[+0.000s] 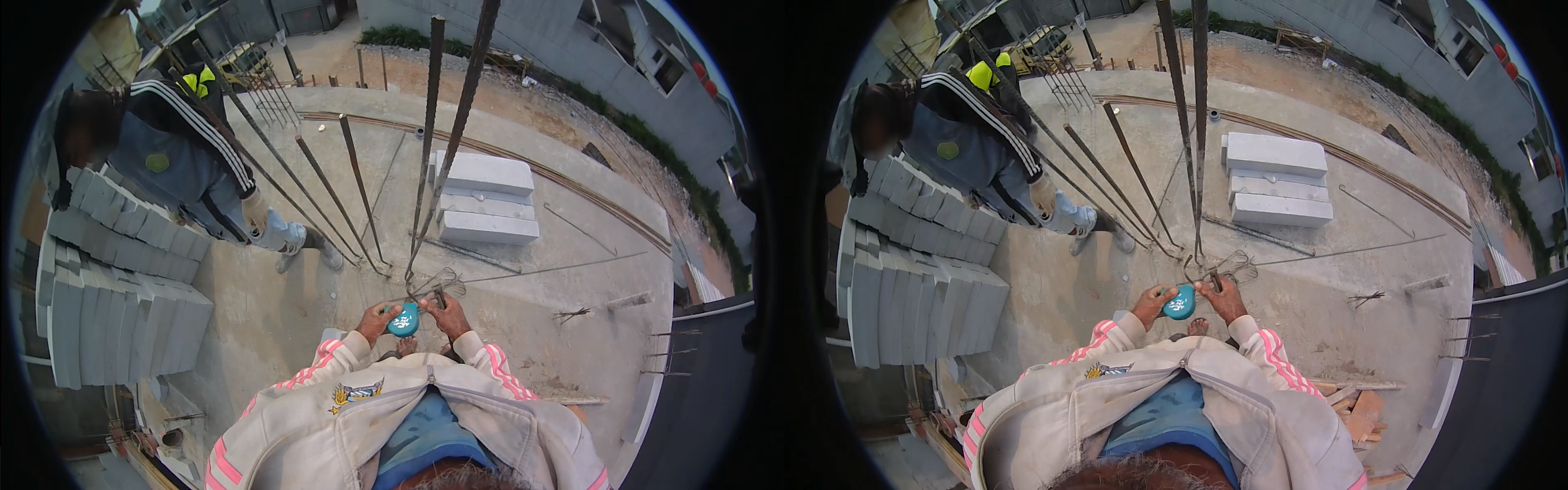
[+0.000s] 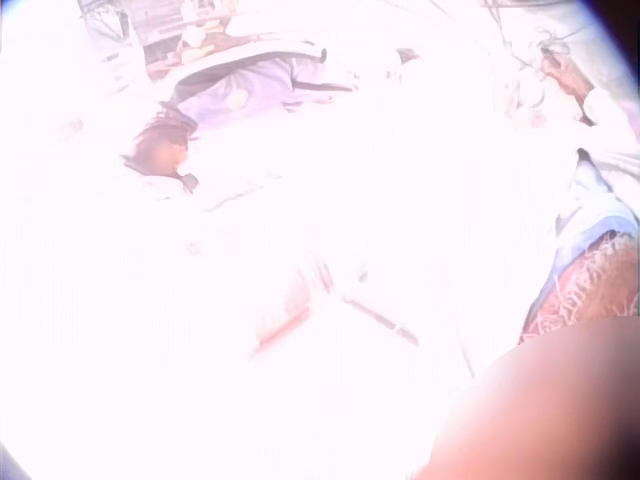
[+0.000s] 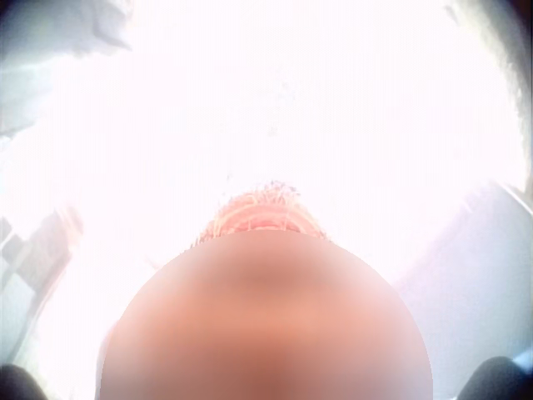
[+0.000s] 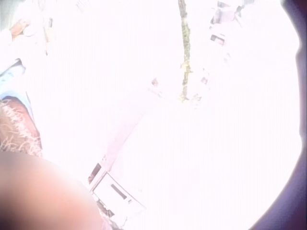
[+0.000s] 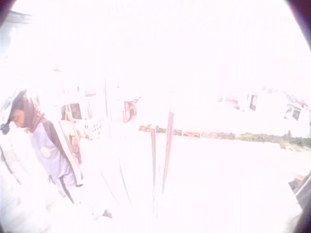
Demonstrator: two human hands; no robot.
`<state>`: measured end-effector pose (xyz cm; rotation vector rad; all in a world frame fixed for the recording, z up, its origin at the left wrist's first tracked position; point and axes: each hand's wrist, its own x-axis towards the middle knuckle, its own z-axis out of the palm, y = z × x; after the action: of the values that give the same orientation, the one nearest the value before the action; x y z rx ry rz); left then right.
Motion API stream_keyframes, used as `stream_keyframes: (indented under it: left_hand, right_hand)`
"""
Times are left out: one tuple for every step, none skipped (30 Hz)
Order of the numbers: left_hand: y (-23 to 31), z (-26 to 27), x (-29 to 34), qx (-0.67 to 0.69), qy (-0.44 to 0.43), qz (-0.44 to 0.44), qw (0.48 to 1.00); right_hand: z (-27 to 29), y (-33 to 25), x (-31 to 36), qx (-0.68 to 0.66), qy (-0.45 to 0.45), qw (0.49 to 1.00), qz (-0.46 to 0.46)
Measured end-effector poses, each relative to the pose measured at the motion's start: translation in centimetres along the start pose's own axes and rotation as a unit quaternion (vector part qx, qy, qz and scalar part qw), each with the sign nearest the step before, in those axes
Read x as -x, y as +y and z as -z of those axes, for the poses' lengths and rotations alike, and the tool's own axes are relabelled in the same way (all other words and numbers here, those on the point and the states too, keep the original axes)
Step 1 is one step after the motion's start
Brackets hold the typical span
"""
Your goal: The person uses a tape measure to measure distances on a construction site floor, then picks up and moves a large flat board and a white concrete block. The person places the block on the floor and uses a hammer to tap it into position.
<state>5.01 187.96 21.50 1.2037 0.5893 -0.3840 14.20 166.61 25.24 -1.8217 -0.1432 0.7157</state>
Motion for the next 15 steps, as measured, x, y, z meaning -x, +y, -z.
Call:
stream_keyframes:
  left_hand:
    - [0.1, 0.5, -0.1, -0.049, 0.015, -0.026, 0.998]
    - [0.1, 0.9, -0.2, -0.098, 0.028, -0.043, 0.994]
    - [0.2, 1.1, -0.4, -0.131, 0.028, -0.050, 0.990]
    - [0.3, 1.2, -0.6, -0.145, 0.013, -0.050, 0.988]
    - [0.3, 1.1, -0.8, -0.162, -0.006, -0.038, 0.986]
    - [0.3, 0.8, -1.0, -0.180, -0.013, -0.024, 0.983]
    - [0.2, 0.3, -1.2, -0.151, -0.027, -0.028, 0.988]
    - [0.1, -0.3, -1.3, -0.124, -0.032, -0.025, 0.991]
    - [-0.1, -1.0, -1.4, -0.091, -0.046, -0.033, 0.994]
    - [-0.2, -1.8, -1.4, -0.111, -0.053, -0.049, 0.991]
    - [-0.3, -2.6, -1.3, -0.127, -0.069, -0.074, 0.987]
    - [-0.2, -3.3, -1.5, -0.150, -0.082, -0.099, 0.980]
    - [-0.5, -4.2, -0.7, -0.186, -0.078, -0.097, 0.975]
    - [-0.4, -4.8, -0.5, -0.148, -0.074, -0.065, 0.984]
    - [-0.2, -5.4, -0.1, -0.118, -0.064, -0.010, 0.991]
  right_hand:
    - [-0.1, -0.3, 0.0, 0.056, 0.009, 0.995, 0.083]
    - [-0.1, -0.5, 0.3, 0.125, 0.022, 0.981, 0.145]
    - [-0.3, -1.0, 0.3, 0.254, -0.010, 0.950, 0.180]
    - [-0.6, -1.4, 0.6, 0.278, -0.022, 0.930, 0.240]
    - [-0.9, -1.8, 0.8, 0.310, -0.013, 0.904, 0.296]
    - [-1.2, -2.1, 1.1, 0.343, -0.022, 0.868, 0.359]
    - [-1.3, -2.5, 1.3, 0.369, -0.047, 0.862, 0.344]
    - [-1.4, -2.7, 1.6, 0.348, -0.053, 0.882, 0.313]
    - [-1.4, -2.8, 1.8, 0.329, -0.074, 0.901, 0.274]
    - [-1.3, -2.8, 2.1, 0.295, -0.081, 0.919, 0.249]
    - [-0.9, -2.7, 2.5, 0.294, -0.097, 0.925, 0.220]
    - [-0.4, -2.5, 2.7, 0.306, -0.112, 0.922, 0.212]
    - [-0.1, -2.2, 3.6, 0.304, -0.104, 0.922, 0.214]
    - [0.4, -1.9, 4.1, 0.327, -0.114, 0.917, 0.199]
    - [1.0, -1.6, 4.4, 0.297, -0.102, 0.927, 0.205]
